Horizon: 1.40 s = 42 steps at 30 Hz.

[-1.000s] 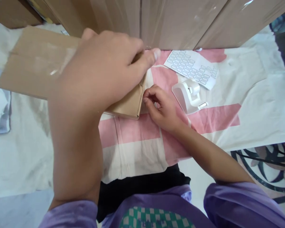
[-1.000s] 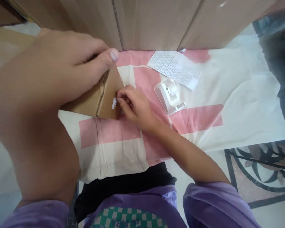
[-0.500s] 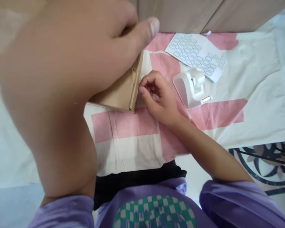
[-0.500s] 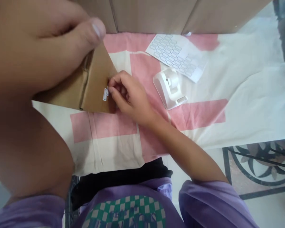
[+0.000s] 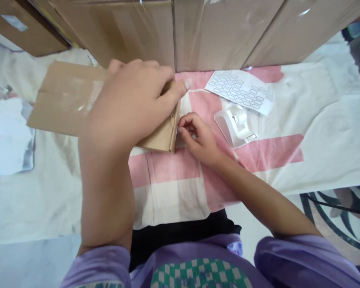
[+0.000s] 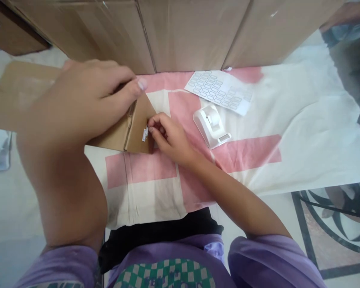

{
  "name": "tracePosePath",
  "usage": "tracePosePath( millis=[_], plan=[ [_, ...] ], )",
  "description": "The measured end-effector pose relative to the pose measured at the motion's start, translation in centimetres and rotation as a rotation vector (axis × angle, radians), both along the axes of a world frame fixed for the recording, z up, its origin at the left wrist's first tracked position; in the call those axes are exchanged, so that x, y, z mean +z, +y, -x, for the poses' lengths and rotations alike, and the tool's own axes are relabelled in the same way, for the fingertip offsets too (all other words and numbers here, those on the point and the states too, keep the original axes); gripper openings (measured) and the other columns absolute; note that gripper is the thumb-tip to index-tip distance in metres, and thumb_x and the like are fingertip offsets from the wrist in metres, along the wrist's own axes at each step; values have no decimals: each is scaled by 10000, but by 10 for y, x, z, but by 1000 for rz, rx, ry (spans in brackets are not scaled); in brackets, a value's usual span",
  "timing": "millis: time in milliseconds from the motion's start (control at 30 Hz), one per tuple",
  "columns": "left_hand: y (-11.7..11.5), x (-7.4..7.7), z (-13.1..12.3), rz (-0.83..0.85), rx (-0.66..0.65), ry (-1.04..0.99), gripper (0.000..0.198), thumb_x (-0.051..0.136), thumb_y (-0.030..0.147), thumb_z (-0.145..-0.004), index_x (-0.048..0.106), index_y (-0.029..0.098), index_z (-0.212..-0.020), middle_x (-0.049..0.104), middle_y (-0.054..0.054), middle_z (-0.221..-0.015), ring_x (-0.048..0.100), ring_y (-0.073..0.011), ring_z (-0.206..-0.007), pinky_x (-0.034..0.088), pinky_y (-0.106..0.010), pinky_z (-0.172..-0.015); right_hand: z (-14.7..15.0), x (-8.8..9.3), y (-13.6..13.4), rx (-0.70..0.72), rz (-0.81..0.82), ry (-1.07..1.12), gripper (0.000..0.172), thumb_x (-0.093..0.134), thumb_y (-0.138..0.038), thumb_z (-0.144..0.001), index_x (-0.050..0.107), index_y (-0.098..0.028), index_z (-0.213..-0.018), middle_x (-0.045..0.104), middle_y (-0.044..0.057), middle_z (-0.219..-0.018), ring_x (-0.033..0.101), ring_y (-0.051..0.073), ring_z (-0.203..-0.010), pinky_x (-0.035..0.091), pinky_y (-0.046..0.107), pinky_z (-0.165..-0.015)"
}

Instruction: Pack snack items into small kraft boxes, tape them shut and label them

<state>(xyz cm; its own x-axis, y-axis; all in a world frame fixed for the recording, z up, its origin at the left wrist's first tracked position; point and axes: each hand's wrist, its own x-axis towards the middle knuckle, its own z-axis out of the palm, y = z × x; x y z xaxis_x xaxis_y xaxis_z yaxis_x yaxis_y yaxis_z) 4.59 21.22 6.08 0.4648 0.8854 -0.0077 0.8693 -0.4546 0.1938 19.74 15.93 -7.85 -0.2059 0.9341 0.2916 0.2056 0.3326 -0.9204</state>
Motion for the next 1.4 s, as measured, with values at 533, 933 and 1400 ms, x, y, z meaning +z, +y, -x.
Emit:
tracePosePath(
  millis=[533,933,1400],
  plan=[
    [1,-1,1,-20,-1,-12,409,329,413,-1035,577,172,-818,572,-45,-864,577,-251,-978,359,-510,-1049,0,2,-2,24,52,83,38,487,-247,-1001,485,-215,-980,524,-6,-863,493,121,-693,410,272,-642],
    [4,-9,2,-90,-51,-32,386,319,379,-1013,636,202,-880,704,-85,-1008,630,-306,-1036,395,-502,-968,1,2,-5,3,137,96,72,474,-279,-1008,501,-218,-983,544,0,-870,524,137,-749,428,278,-681],
    [2,-9,1,-104,-71,-16,427,279,386,-1027,645,201,-908,724,-103,-1052,633,-315,-1058,372,-501,-924,-3,-2,-2,1,133,120,39,517,-248,-955,528,-213,-944,547,-2,-846,526,142,-742,435,276,-681]
  ],
)
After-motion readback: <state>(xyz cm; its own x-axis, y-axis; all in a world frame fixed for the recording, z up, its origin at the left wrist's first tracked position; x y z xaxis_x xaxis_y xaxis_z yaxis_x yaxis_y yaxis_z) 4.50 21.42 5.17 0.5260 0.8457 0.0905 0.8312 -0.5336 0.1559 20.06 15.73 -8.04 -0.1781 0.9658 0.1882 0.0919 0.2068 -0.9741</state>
